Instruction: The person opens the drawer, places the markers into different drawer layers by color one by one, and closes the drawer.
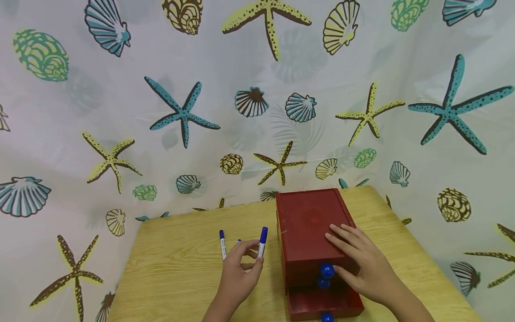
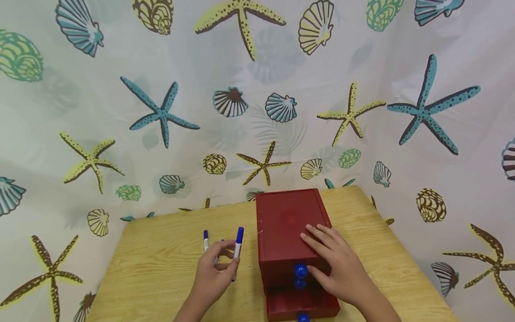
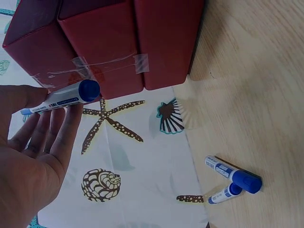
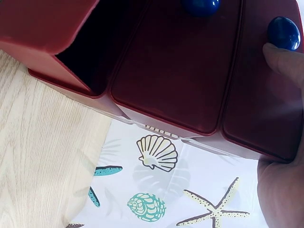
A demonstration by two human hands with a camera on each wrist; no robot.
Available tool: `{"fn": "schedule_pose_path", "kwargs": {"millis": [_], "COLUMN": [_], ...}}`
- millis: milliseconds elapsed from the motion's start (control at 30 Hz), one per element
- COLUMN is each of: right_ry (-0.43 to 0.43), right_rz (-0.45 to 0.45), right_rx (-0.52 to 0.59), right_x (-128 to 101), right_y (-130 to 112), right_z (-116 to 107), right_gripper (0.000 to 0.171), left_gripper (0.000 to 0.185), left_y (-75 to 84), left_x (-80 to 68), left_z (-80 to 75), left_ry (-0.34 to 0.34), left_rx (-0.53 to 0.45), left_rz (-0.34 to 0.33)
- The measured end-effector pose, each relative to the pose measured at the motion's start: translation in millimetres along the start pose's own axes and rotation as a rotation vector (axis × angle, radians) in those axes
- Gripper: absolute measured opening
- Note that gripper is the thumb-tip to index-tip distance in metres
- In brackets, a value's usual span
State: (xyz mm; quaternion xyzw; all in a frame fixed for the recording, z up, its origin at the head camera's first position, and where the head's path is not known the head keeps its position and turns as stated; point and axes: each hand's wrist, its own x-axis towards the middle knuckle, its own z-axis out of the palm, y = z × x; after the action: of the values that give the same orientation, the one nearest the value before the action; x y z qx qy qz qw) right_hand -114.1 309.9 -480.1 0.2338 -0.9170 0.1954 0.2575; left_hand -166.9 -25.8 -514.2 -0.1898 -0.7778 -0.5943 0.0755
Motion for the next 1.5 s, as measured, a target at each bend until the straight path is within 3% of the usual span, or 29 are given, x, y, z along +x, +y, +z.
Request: {"fn": "schedule_pose_path", "kwargs": {"millis": [267,700,1300,1500], "right_ry": [-0.001,-0.006,0.0,-0.003], "right_rz": [-0.003,-0.004,0.006,0.009], "right_rx": [-0.01,-0.018,0.006,0.004], "right_x": [-0.5,-1.0,-1.3,-0.9], "right_y": [1.7,2.8,2.2,1.5], "right_z": [0.7,1.5,1.4,1.5], "right_gripper": [0.088,0.087,0.086,0.087], "left_gripper": [0.044,0.049,0.047,0.044], "left_y": [11.0,27.9,38.7,39.2], "left_x": [0.3,-1.0,-11.2,-12.8], "left_z": [1.8,5.9,22.3,26.9], "left_ry": [-0.024,0.004,-0.098,-0.104], "left_rx": [-0.013,-0.055,-0.127,-0.143], "left_rz": [0.021,0.019,0.063,0.094]}}
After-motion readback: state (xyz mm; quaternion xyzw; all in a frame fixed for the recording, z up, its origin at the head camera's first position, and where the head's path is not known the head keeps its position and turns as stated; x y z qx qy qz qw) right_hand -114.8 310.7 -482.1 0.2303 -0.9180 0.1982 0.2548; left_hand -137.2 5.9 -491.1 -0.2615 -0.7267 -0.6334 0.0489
